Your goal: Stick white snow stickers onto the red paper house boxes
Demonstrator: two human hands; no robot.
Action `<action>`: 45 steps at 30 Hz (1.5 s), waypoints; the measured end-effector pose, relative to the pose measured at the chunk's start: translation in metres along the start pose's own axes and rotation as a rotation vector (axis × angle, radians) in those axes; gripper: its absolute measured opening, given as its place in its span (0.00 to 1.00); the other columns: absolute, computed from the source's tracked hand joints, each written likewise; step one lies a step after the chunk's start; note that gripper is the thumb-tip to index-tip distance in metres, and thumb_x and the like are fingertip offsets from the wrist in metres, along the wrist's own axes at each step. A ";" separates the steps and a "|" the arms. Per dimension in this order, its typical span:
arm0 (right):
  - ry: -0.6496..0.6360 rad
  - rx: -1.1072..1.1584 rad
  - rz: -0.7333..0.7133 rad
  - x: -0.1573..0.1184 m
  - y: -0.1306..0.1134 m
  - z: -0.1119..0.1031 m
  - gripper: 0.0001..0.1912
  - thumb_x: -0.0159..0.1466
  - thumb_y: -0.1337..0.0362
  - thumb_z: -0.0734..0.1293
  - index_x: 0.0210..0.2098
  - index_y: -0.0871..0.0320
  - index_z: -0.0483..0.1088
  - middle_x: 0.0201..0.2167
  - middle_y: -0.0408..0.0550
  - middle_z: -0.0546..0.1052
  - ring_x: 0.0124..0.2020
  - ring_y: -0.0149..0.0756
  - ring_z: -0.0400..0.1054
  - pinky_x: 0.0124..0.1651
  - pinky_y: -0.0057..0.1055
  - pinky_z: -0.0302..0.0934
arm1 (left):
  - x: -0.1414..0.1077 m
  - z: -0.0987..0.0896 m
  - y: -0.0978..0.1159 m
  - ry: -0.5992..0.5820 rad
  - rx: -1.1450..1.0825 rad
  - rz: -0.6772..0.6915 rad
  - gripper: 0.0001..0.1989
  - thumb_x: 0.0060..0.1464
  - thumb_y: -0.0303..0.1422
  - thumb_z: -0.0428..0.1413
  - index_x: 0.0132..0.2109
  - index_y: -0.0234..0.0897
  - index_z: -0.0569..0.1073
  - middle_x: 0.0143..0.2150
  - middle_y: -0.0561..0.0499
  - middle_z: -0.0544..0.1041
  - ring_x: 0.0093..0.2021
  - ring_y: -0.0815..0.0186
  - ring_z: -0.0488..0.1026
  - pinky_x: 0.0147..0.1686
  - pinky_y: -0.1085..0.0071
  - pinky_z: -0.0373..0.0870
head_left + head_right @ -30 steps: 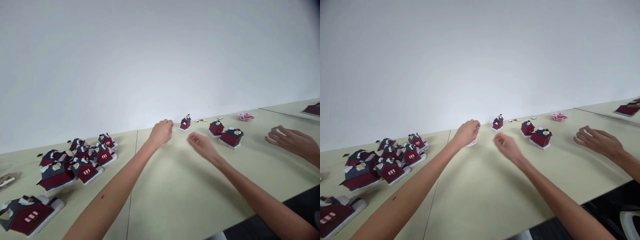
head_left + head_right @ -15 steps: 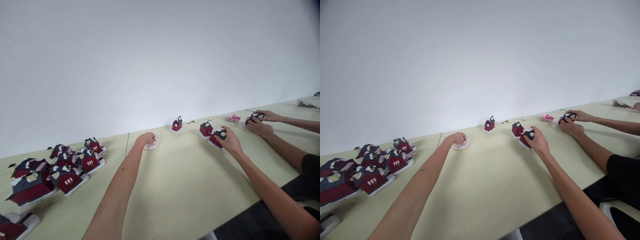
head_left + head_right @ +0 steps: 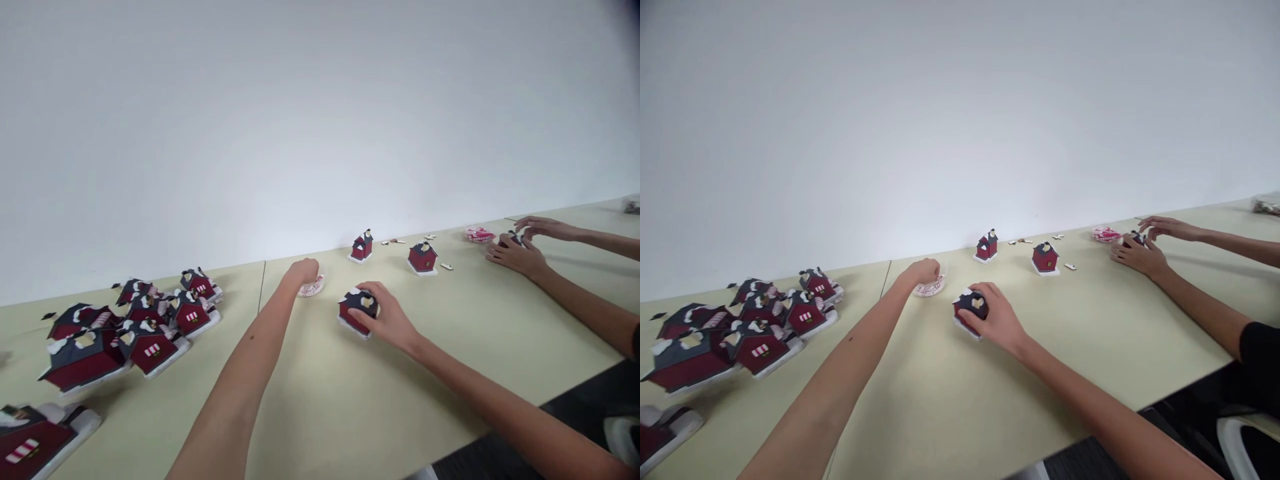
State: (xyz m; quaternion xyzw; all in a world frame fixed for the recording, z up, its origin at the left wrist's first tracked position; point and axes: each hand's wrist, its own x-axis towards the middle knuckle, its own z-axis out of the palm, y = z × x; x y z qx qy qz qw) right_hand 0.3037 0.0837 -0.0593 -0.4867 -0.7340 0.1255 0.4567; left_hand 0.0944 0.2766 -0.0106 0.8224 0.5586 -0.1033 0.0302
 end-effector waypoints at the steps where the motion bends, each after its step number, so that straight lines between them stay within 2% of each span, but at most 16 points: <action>1: -0.032 0.028 -0.013 -0.003 -0.008 0.007 0.25 0.65 0.51 0.67 0.58 0.53 0.64 0.57 0.54 0.71 0.57 0.48 0.67 0.59 0.46 0.63 | 0.000 0.000 -0.002 0.016 -0.012 0.004 0.17 0.63 0.38 0.56 0.55 0.34 0.71 0.54 0.43 0.74 0.51 0.59 0.74 0.50 0.56 0.74; 4: -0.138 0.099 -0.050 -0.013 -0.023 0.023 0.34 0.67 0.55 0.65 0.68 0.53 0.51 0.65 0.56 0.64 0.64 0.49 0.61 0.65 0.49 0.58 | -0.002 -0.001 -0.008 0.070 -0.059 0.016 0.17 0.63 0.38 0.56 0.55 0.34 0.71 0.55 0.43 0.73 0.51 0.59 0.74 0.51 0.55 0.74; 6: -0.201 0.118 -0.087 -0.018 -0.027 0.029 0.38 0.67 0.56 0.65 0.71 0.53 0.45 0.67 0.57 0.61 0.67 0.50 0.58 0.66 0.50 0.57 | -0.006 -0.001 -0.012 0.108 -0.098 0.027 0.17 0.63 0.38 0.56 0.55 0.34 0.72 0.55 0.43 0.74 0.51 0.59 0.74 0.51 0.55 0.74; 10: -0.268 0.111 -0.248 -0.014 -0.024 0.035 0.40 0.65 0.54 0.68 0.71 0.52 0.47 0.69 0.57 0.60 0.68 0.50 0.56 0.67 0.50 0.56 | -0.019 -0.001 -0.017 0.207 -0.191 0.065 0.13 0.64 0.38 0.56 0.49 0.33 0.74 0.48 0.45 0.77 0.47 0.61 0.75 0.49 0.58 0.74; 14: -0.265 0.136 -0.460 0.005 -0.014 0.048 0.41 0.61 0.52 0.71 0.68 0.52 0.52 0.68 0.58 0.61 0.68 0.50 0.57 0.66 0.49 0.57 | -0.037 -0.001 -0.013 0.378 -0.285 0.099 0.06 0.62 0.31 0.54 0.42 0.35 0.74 0.43 0.46 0.79 0.44 0.61 0.76 0.45 0.64 0.72; 17: -0.230 0.151 -0.532 0.022 -0.007 0.064 0.40 0.58 0.49 0.74 0.64 0.52 0.55 0.63 0.59 0.67 0.63 0.50 0.63 0.62 0.47 0.62 | -0.066 0.004 -0.008 0.519 -0.349 0.125 0.08 0.65 0.32 0.48 0.45 0.38 0.71 0.41 0.48 0.79 0.42 0.64 0.75 0.43 0.69 0.70; 19: -0.195 0.141 -0.528 0.031 -0.004 0.074 0.40 0.56 0.48 0.75 0.61 0.52 0.57 0.58 0.59 0.70 0.59 0.50 0.66 0.58 0.47 0.65 | -0.095 0.015 -0.006 0.650 -0.450 0.163 0.08 0.68 0.34 0.45 0.46 0.39 0.68 0.37 0.51 0.77 0.37 0.67 0.74 0.40 0.72 0.69; 21: -0.170 0.128 -0.511 0.036 -0.002 0.081 0.40 0.55 0.47 0.76 0.59 0.52 0.57 0.56 0.58 0.70 0.57 0.51 0.67 0.57 0.48 0.66 | -0.129 0.034 -0.005 0.872 -0.631 0.222 0.06 0.67 0.34 0.47 0.45 0.39 0.66 0.34 0.53 0.74 0.33 0.69 0.72 0.37 0.73 0.69; 23: -0.173 0.151 -0.469 0.036 -0.001 0.083 0.41 0.55 0.47 0.76 0.60 0.52 0.56 0.56 0.58 0.69 0.58 0.50 0.66 0.58 0.48 0.65 | -0.162 0.057 -0.005 1.101 -0.748 0.271 0.03 0.65 0.29 0.49 0.45 0.38 0.66 0.34 0.52 0.73 0.32 0.70 0.70 0.35 0.74 0.68; 24: -0.186 0.175 -0.444 0.035 -0.001 0.083 0.42 0.56 0.48 0.76 0.61 0.52 0.55 0.56 0.58 0.68 0.58 0.50 0.65 0.58 0.48 0.64 | -0.175 0.069 -0.004 1.146 -0.735 0.340 0.04 0.63 0.26 0.50 0.45 0.38 0.67 0.34 0.51 0.72 0.32 0.69 0.70 0.34 0.73 0.68; 26: -0.220 0.217 -0.410 0.032 -0.001 0.082 0.42 0.58 0.49 0.75 0.63 0.51 0.53 0.57 0.57 0.67 0.59 0.50 0.65 0.59 0.47 0.64 | -0.194 0.088 0.000 1.155 -0.622 0.537 0.10 0.59 0.22 0.52 0.46 0.37 0.68 0.36 0.48 0.73 0.35 0.67 0.70 0.34 0.71 0.70; 28: -0.249 0.223 -0.397 0.030 -0.003 0.079 0.42 0.59 0.51 0.74 0.65 0.50 0.51 0.58 0.57 0.66 0.59 0.50 0.64 0.59 0.48 0.64 | -0.203 0.098 0.004 1.114 -0.487 0.718 0.14 0.56 0.19 0.54 0.47 0.36 0.69 0.39 0.45 0.74 0.38 0.64 0.72 0.36 0.68 0.72; 30: -0.275 0.199 -0.376 0.029 -0.006 0.076 0.43 0.60 0.52 0.73 0.66 0.50 0.50 0.59 0.57 0.64 0.60 0.51 0.64 0.59 0.49 0.64 | -0.205 0.100 0.009 1.091 -0.429 0.777 0.15 0.55 0.18 0.54 0.48 0.36 0.69 0.40 0.43 0.75 0.40 0.63 0.73 0.37 0.67 0.74; 36: -0.301 0.095 -0.262 0.025 -0.014 0.069 0.45 0.61 0.53 0.72 0.70 0.47 0.45 0.62 0.56 0.62 0.56 0.49 0.67 0.54 0.47 0.68 | -0.201 0.093 0.008 1.009 -0.464 0.700 0.17 0.58 0.20 0.55 0.53 0.36 0.68 0.42 0.44 0.80 0.43 0.64 0.78 0.41 0.68 0.78; 40: -0.288 0.004 -0.254 0.024 -0.014 0.060 0.46 0.61 0.52 0.72 0.71 0.46 0.45 0.59 0.55 0.63 0.54 0.49 0.68 0.54 0.48 0.68 | -0.198 0.094 0.003 0.964 -0.444 0.700 0.16 0.61 0.23 0.56 0.55 0.39 0.70 0.45 0.45 0.80 0.46 0.63 0.78 0.46 0.67 0.78; 45: -0.268 -0.004 -0.278 0.024 -0.011 0.056 0.47 0.62 0.51 0.71 0.72 0.45 0.44 0.59 0.55 0.63 0.57 0.51 0.65 0.56 0.49 0.67 | -0.193 0.100 0.001 0.831 -0.446 0.604 0.13 0.64 0.25 0.51 0.52 0.39 0.75 0.44 0.43 0.76 0.43 0.64 0.75 0.39 0.69 0.75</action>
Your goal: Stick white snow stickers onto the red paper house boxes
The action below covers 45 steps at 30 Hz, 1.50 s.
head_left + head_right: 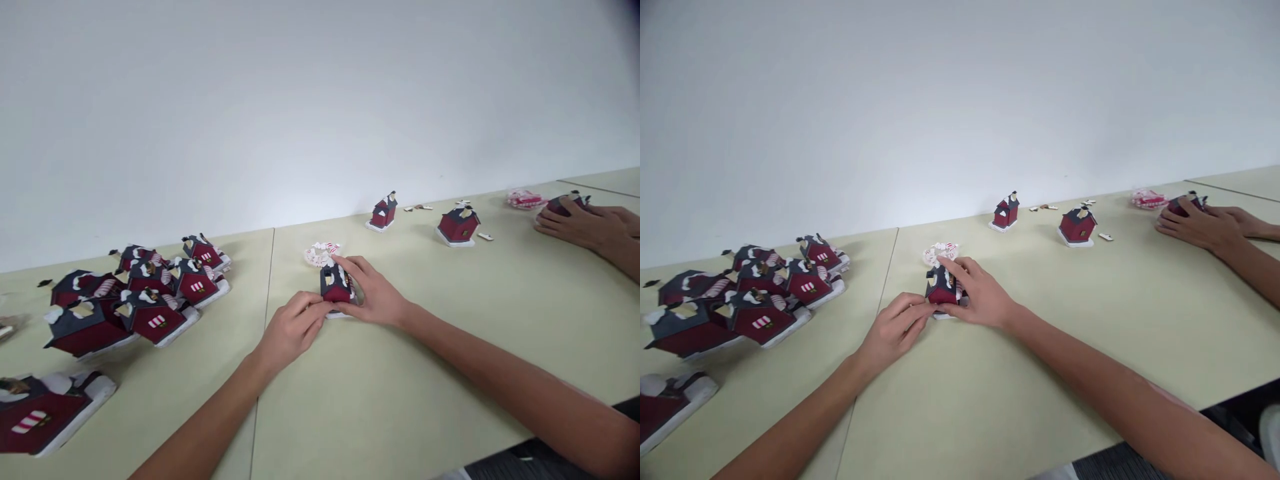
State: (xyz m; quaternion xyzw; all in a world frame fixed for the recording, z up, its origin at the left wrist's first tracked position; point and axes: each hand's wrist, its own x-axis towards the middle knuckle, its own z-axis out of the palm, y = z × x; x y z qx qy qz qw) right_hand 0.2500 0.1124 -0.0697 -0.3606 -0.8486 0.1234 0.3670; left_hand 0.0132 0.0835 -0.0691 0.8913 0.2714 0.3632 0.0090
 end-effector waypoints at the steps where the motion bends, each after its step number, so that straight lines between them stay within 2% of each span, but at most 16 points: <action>1: 0.001 0.004 0.005 0.000 -0.001 0.000 0.47 0.62 0.51 0.71 0.72 0.45 0.44 0.59 0.56 0.63 0.57 0.51 0.65 0.56 0.50 0.67 | -0.001 0.001 0.000 -0.009 -0.021 -0.023 0.13 0.64 0.25 0.50 0.51 0.39 0.75 0.44 0.43 0.76 0.43 0.65 0.75 0.40 0.70 0.75; 7: -0.018 0.041 0.071 -0.003 -0.009 0.001 0.46 0.63 0.56 0.69 0.73 0.46 0.41 0.60 0.55 0.61 0.53 0.49 0.68 0.56 0.47 0.68 | -0.001 0.005 0.003 0.032 -0.112 -0.085 0.13 0.64 0.24 0.51 0.52 0.39 0.74 0.46 0.45 0.78 0.46 0.65 0.76 0.45 0.69 0.75; 10: 0.000 0.057 0.060 -0.003 -0.009 0.003 0.46 0.63 0.56 0.69 0.73 0.46 0.41 0.59 0.55 0.60 0.52 0.47 0.68 0.54 0.45 0.69 | 0.000 0.005 0.003 0.023 -0.127 -0.126 0.12 0.64 0.25 0.51 0.51 0.39 0.74 0.44 0.46 0.78 0.43 0.66 0.76 0.42 0.71 0.74; 13: 0.001 0.029 0.025 -0.003 -0.007 0.005 0.47 0.63 0.53 0.69 0.73 0.46 0.41 0.56 0.55 0.61 0.50 0.46 0.67 0.50 0.43 0.71 | 0.000 0.003 0.000 0.024 -0.153 -0.192 0.10 0.64 0.26 0.52 0.50 0.39 0.74 0.40 0.48 0.78 0.38 0.68 0.75 0.34 0.75 0.72; 16: 0.023 -0.056 -0.015 -0.003 -0.005 0.005 0.48 0.63 0.49 0.69 0.73 0.46 0.40 0.55 0.56 0.62 0.51 0.48 0.66 0.50 0.45 0.70 | 0.000 0.002 -0.004 0.021 -0.174 -0.198 0.10 0.64 0.26 0.52 0.49 0.39 0.74 0.41 0.48 0.78 0.39 0.68 0.75 0.30 0.76 0.68; 21: 0.049 -0.137 -0.029 -0.003 -0.004 0.005 0.46 0.63 0.43 0.67 0.73 0.44 0.43 0.54 0.55 0.64 0.52 0.50 0.65 0.51 0.47 0.68 | 0.002 0.000 -0.007 0.020 -0.225 -0.198 0.09 0.65 0.27 0.51 0.47 0.39 0.75 0.42 0.48 0.78 0.42 0.67 0.74 0.37 0.73 0.69; 26: 0.049 -0.122 -0.005 -0.003 -0.004 0.008 0.44 0.64 0.42 0.66 0.73 0.42 0.43 0.54 0.55 0.64 0.53 0.51 0.64 0.50 0.46 0.68 | 0.007 0.000 -0.004 -0.039 -0.370 -0.450 0.08 0.65 0.36 0.53 0.44 0.39 0.74 0.37 0.50 0.78 0.33 0.69 0.73 0.31 0.74 0.66; 30: 0.061 -0.132 0.006 -0.003 -0.005 0.010 0.45 0.64 0.42 0.66 0.73 0.42 0.43 0.54 0.55 0.65 0.53 0.52 0.65 0.50 0.47 0.69 | 0.008 0.002 -0.002 -0.031 -0.529 -0.564 0.09 0.63 0.39 0.56 0.43 0.37 0.71 0.37 0.50 0.78 0.36 0.67 0.74 0.33 0.74 0.68; 36: 0.092 -0.116 0.048 -0.002 -0.008 0.010 0.50 0.62 0.42 0.67 0.73 0.44 0.37 0.56 0.56 0.66 0.56 0.55 0.64 0.51 0.50 0.68 | 0.009 0.002 -0.003 -0.011 -0.635 -0.612 0.10 0.62 0.39 0.57 0.42 0.37 0.73 0.37 0.49 0.78 0.37 0.67 0.74 0.34 0.73 0.67; 45: 0.113 -0.110 0.076 -0.002 -0.008 0.010 0.46 0.62 0.43 0.68 0.71 0.46 0.44 0.57 0.56 0.67 0.56 0.55 0.66 0.52 0.52 0.68 | 0.011 0.001 -0.003 0.008 -0.659 -0.647 0.10 0.61 0.40 0.57 0.42 0.37 0.75 0.38 0.49 0.78 0.34 0.67 0.73 0.31 0.74 0.67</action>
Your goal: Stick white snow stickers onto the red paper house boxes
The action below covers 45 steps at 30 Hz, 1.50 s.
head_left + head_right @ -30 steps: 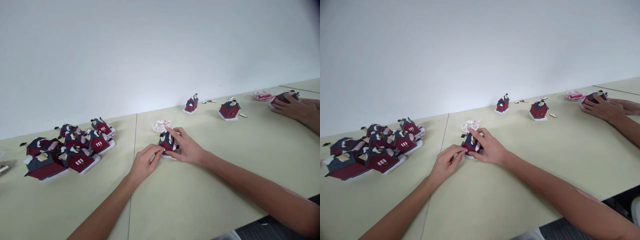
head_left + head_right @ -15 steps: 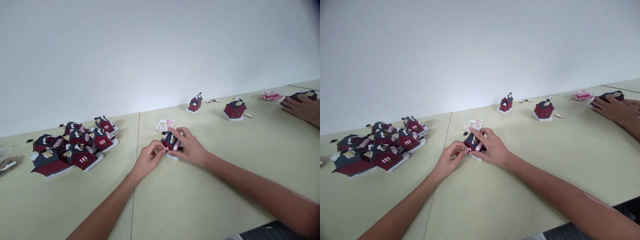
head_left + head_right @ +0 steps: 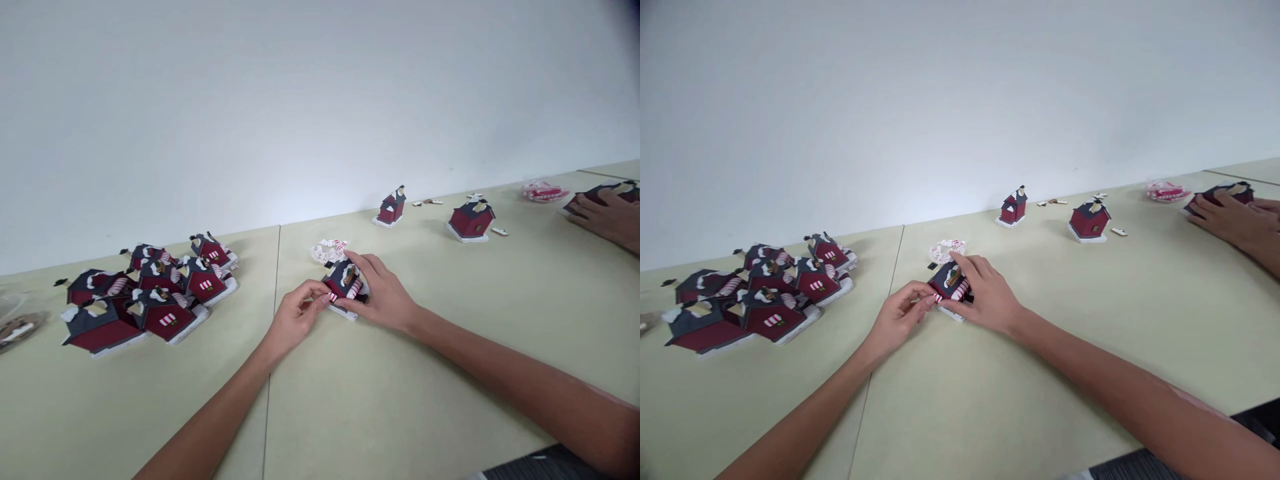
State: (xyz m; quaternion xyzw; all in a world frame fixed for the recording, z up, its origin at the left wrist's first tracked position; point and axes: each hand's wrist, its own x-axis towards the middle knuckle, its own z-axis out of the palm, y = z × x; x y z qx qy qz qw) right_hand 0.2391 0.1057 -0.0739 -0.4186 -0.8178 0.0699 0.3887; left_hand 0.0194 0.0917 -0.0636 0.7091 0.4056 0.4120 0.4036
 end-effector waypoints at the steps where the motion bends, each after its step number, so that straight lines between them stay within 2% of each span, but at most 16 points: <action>1: 0.003 -0.001 0.003 0.000 0.000 0.000 0.46 0.62 0.43 0.68 0.71 0.46 0.45 0.57 0.56 0.67 0.56 0.55 0.66 0.52 0.52 0.68 | 0.000 0.000 0.000 0.003 0.000 0.001 0.10 0.61 0.39 0.57 0.42 0.37 0.74 0.38 0.49 0.78 0.35 0.68 0.73 0.32 0.74 0.67; 5: 0.024 -0.008 0.025 0.001 -0.001 0.000 0.45 0.60 0.42 0.70 0.69 0.47 0.49 0.56 0.56 0.68 0.56 0.55 0.66 0.52 0.53 0.68 | 0.001 0.003 -0.002 0.028 -0.020 -0.020 0.10 0.61 0.39 0.58 0.42 0.37 0.71 0.35 0.51 0.77 0.34 0.69 0.72 0.32 0.75 0.67; 15: 0.051 -0.012 0.038 0.001 -0.003 0.000 0.43 0.60 0.44 0.70 0.68 0.47 0.51 0.55 0.55 0.69 0.55 0.54 0.67 0.52 0.51 0.69 | 0.004 0.010 -0.001 0.073 -0.216 -0.144 0.16 0.56 0.45 0.60 0.40 0.38 0.66 0.28 0.55 0.72 0.26 0.71 0.67 0.21 0.77 0.61; 24: 0.062 -0.034 0.038 0.000 -0.006 0.001 0.41 0.61 0.46 0.70 0.67 0.49 0.52 0.56 0.55 0.69 0.55 0.52 0.67 0.51 0.49 0.69 | 0.005 0.011 -0.002 0.074 -0.276 -0.160 0.16 0.55 0.43 0.61 0.40 0.38 0.66 0.28 0.53 0.76 0.31 0.66 0.75 0.21 0.78 0.64; 30: 0.061 -0.032 0.037 0.000 -0.005 0.001 0.42 0.60 0.44 0.71 0.67 0.49 0.52 0.54 0.55 0.69 0.53 0.51 0.68 0.51 0.49 0.70 | 0.004 0.011 0.000 0.055 -0.290 -0.183 0.17 0.56 0.44 0.61 0.41 0.39 0.63 0.28 0.52 0.79 0.31 0.63 0.79 0.19 0.78 0.63; 38: 0.035 -0.002 0.028 -0.001 -0.006 0.000 0.42 0.61 0.47 0.71 0.68 0.48 0.51 0.55 0.55 0.69 0.54 0.52 0.67 0.51 0.49 0.70 | 0.003 0.009 -0.001 0.014 -0.340 -0.188 0.22 0.56 0.44 0.62 0.46 0.42 0.57 0.28 0.53 0.80 0.31 0.61 0.80 0.19 0.79 0.65; 43: 0.007 0.033 -0.012 -0.001 -0.006 -0.003 0.43 0.61 0.48 0.72 0.68 0.49 0.51 0.56 0.55 0.69 0.57 0.51 0.64 0.57 0.50 0.66 | 0.001 0.008 -0.002 -0.039 -0.320 -0.167 0.27 0.59 0.45 0.59 0.57 0.40 0.59 0.26 0.54 0.78 0.25 0.66 0.77 0.21 0.78 0.65; 45: -0.012 0.052 -0.011 -0.001 -0.005 -0.004 0.44 0.60 0.48 0.73 0.68 0.48 0.51 0.57 0.55 0.68 0.58 0.51 0.63 0.58 0.50 0.65 | 0.000 0.008 -0.002 -0.067 -0.306 -0.159 0.26 0.60 0.44 0.58 0.59 0.40 0.59 0.26 0.54 0.77 0.25 0.66 0.76 0.21 0.77 0.65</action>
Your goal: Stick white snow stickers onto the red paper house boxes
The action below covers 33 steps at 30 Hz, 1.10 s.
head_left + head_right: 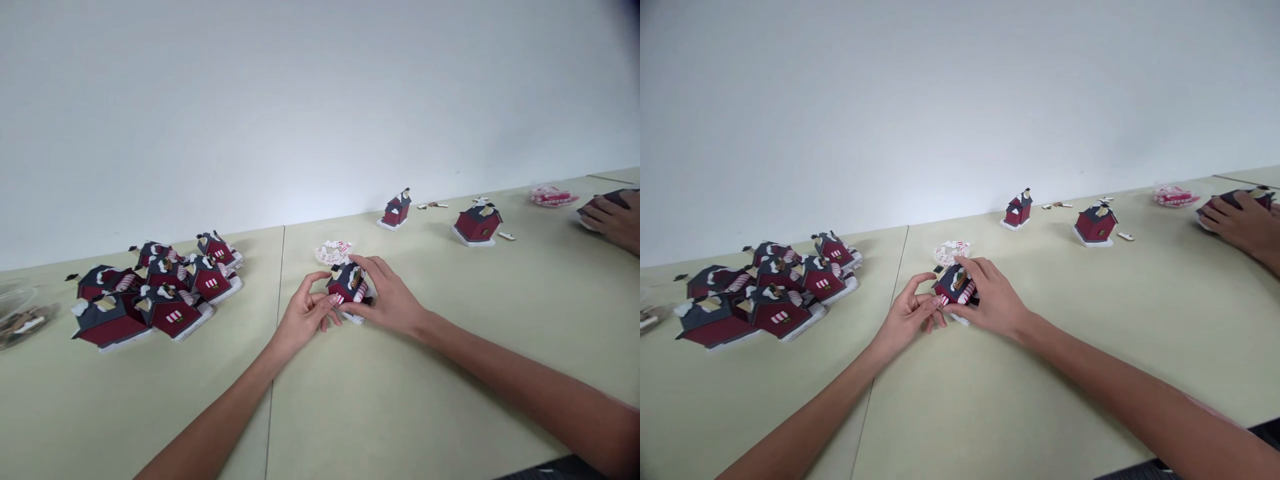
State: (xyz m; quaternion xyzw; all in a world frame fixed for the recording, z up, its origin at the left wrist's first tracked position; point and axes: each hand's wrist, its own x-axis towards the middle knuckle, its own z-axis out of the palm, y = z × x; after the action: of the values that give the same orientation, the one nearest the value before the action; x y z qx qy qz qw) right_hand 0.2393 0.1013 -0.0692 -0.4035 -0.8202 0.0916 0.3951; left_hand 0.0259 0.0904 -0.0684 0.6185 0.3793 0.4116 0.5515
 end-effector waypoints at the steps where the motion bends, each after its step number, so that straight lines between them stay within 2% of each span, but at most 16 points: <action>1: -0.007 0.010 0.004 0.000 0.000 0.000 0.44 0.59 0.48 0.73 0.68 0.48 0.50 0.58 0.55 0.68 0.59 0.51 0.63 0.58 0.50 0.66 | -0.001 0.000 0.000 -0.012 0.007 -0.001 0.26 0.60 0.44 0.58 0.59 0.40 0.59 0.27 0.54 0.77 0.26 0.66 0.76 0.22 0.77 0.65; 14: -0.044 0.002 -0.016 0.001 -0.005 -0.005 0.42 0.61 0.52 0.70 0.69 0.49 0.49 0.57 0.56 0.67 0.58 0.52 0.64 0.54 0.51 0.69 | -0.003 0.002 0.001 -0.035 0.051 0.010 0.24 0.62 0.42 0.57 0.59 0.40 0.58 0.30 0.53 0.77 0.27 0.70 0.73 0.26 0.76 0.66; 22: -0.060 -0.013 -0.006 0.001 -0.004 -0.005 0.43 0.61 0.55 0.70 0.70 0.50 0.48 0.58 0.57 0.66 0.58 0.51 0.64 0.55 0.50 0.69 | -0.005 0.007 0.000 0.033 0.057 0.031 0.25 0.60 0.40 0.60 0.59 0.40 0.60 0.28 0.55 0.74 0.28 0.69 0.72 0.33 0.72 0.70; 26: -0.061 -0.008 -0.010 0.001 -0.002 -0.005 0.42 0.62 0.52 0.70 0.70 0.49 0.47 0.59 0.57 0.66 0.59 0.52 0.63 0.55 0.51 0.68 | -0.005 0.005 -0.003 0.035 0.080 0.048 0.24 0.61 0.41 0.58 0.59 0.39 0.61 0.29 0.54 0.74 0.29 0.69 0.71 0.35 0.71 0.69; 30: -0.069 -0.013 -0.008 0.001 -0.001 -0.004 0.44 0.62 0.51 0.70 0.70 0.48 0.46 0.60 0.57 0.65 0.60 0.54 0.63 0.53 0.52 0.69 | -0.004 0.002 -0.003 0.049 0.172 0.086 0.24 0.62 0.43 0.57 0.60 0.39 0.63 0.30 0.53 0.75 0.32 0.66 0.72 0.39 0.69 0.69; 33: -0.072 -0.020 0.009 0.001 -0.003 -0.004 0.43 0.62 0.50 0.70 0.70 0.47 0.46 0.59 0.57 0.66 0.59 0.54 0.64 0.53 0.52 0.69 | -0.004 0.000 -0.002 0.077 0.264 0.103 0.24 0.60 0.43 0.58 0.59 0.39 0.66 0.28 0.55 0.73 0.31 0.67 0.71 0.37 0.71 0.67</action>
State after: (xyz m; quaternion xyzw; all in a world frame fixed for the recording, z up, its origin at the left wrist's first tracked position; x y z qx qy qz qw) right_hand 0.2401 0.0994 -0.0650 -0.4074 -0.8329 0.0998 0.3610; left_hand 0.0245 0.0866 -0.0711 0.6882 0.4186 0.4094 0.4285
